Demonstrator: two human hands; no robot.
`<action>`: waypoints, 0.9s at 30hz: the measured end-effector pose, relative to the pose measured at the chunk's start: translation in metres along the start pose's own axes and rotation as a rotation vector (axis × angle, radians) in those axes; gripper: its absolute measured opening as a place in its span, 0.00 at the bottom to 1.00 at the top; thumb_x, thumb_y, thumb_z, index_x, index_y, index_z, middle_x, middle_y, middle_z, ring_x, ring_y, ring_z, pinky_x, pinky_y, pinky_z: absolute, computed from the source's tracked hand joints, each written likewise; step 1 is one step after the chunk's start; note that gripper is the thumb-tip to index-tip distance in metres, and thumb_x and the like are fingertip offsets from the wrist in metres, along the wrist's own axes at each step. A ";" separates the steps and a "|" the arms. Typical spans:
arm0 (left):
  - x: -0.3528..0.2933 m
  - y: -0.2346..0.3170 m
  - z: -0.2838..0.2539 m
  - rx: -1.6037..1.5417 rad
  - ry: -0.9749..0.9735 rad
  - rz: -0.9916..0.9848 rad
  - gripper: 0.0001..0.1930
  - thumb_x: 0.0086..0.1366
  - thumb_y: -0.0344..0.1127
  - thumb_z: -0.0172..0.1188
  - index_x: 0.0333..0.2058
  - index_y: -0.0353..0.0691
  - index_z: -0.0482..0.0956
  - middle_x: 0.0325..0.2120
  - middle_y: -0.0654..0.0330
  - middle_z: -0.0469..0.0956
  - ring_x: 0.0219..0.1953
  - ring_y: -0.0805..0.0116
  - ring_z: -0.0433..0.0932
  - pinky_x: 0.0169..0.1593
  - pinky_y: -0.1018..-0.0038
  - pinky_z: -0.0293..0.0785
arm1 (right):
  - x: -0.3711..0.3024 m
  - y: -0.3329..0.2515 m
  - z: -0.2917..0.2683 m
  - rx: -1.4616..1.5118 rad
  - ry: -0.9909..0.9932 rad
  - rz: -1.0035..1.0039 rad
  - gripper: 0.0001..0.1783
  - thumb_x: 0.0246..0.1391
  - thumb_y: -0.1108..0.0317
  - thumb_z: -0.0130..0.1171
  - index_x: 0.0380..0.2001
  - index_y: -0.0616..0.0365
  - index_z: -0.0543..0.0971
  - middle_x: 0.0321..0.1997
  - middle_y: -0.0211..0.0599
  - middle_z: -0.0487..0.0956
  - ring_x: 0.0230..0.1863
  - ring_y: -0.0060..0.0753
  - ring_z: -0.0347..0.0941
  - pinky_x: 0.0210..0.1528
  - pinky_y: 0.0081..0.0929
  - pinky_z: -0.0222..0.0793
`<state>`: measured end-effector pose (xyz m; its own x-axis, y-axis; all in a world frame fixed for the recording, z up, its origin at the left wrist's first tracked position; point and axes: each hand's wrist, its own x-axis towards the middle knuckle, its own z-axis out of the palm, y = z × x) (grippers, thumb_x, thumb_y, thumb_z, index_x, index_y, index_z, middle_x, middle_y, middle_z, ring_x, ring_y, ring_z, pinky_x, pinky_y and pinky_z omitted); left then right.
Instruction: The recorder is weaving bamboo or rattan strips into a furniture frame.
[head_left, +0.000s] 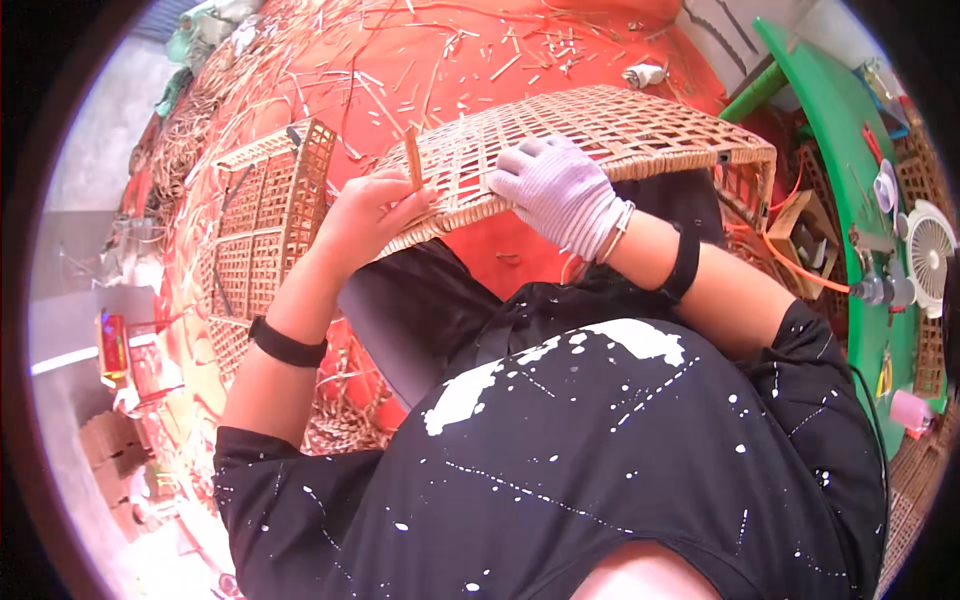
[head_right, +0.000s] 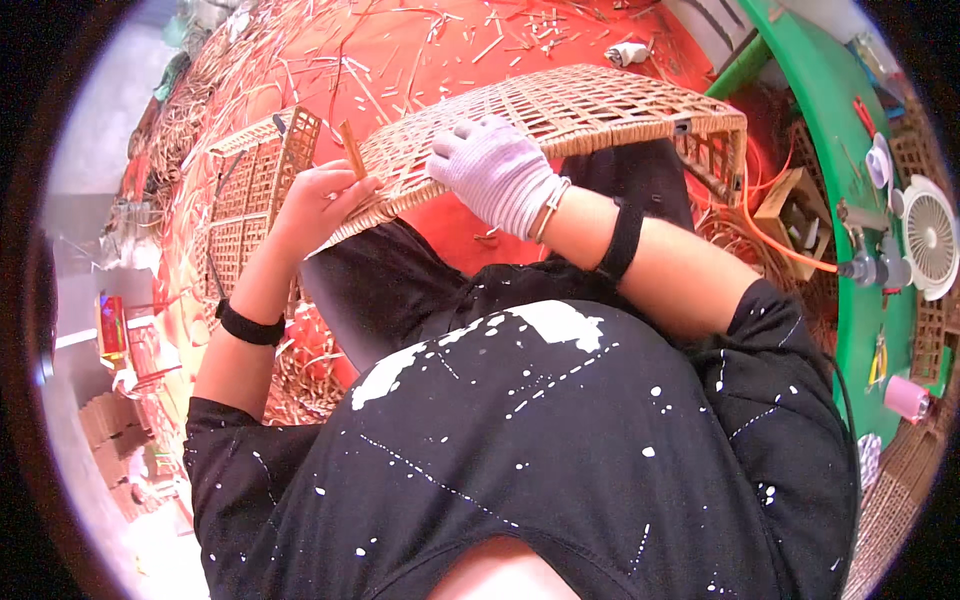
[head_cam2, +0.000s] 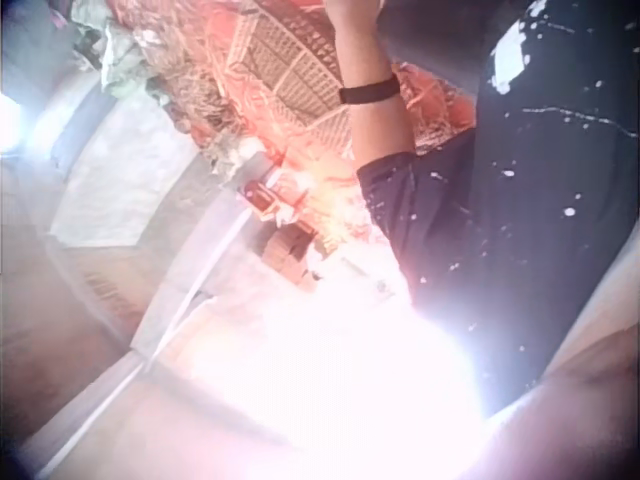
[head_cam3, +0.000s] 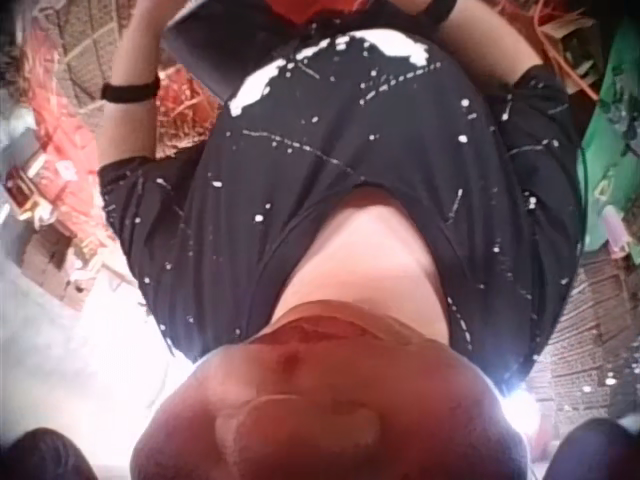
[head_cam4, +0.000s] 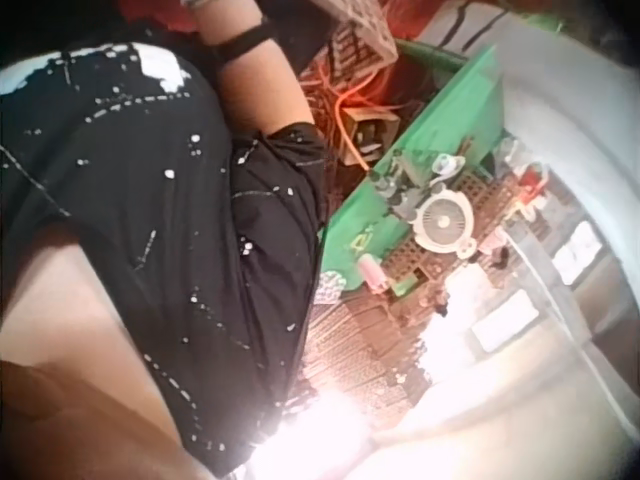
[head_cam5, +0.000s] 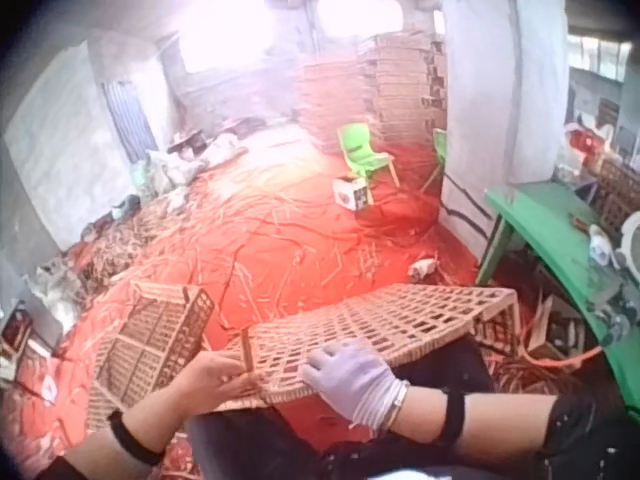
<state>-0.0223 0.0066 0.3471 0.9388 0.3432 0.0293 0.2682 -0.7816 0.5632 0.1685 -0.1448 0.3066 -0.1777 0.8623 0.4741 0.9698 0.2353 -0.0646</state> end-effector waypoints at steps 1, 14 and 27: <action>0.002 0.006 -0.004 0.109 -0.046 0.019 0.14 0.57 0.39 0.58 0.21 0.33 0.74 0.16 0.55 0.68 0.20 0.59 0.69 0.27 0.68 0.65 | -0.003 0.002 -0.002 -0.002 0.021 -0.034 0.06 0.41 0.67 0.52 0.26 0.51 0.74 0.31 0.30 0.72 0.37 0.32 0.71 0.37 0.31 0.67; 0.056 0.028 0.003 0.411 -0.338 0.335 0.13 0.59 0.38 0.52 0.20 0.35 0.71 0.19 0.54 0.68 0.25 0.53 0.71 0.29 0.62 0.66 | -0.009 0.014 0.000 0.081 0.008 -0.074 0.07 0.42 0.67 0.53 0.27 0.54 0.76 0.32 0.32 0.73 0.39 0.33 0.71 0.40 0.31 0.68; 0.054 0.007 0.038 0.008 -0.132 -0.109 0.18 0.56 0.36 0.55 0.14 0.28 0.67 0.08 0.52 0.59 0.11 0.66 0.58 0.19 0.68 0.57 | -0.002 0.010 -0.005 0.086 -0.075 -0.011 0.07 0.38 0.66 0.56 0.23 0.55 0.77 0.31 0.34 0.72 0.37 0.36 0.71 0.38 0.32 0.67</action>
<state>0.0382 0.0000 0.3215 0.9243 0.3548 -0.1405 0.3708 -0.7477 0.5509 0.1797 -0.1467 0.3089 -0.2038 0.8898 0.4084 0.9502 0.2802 -0.1363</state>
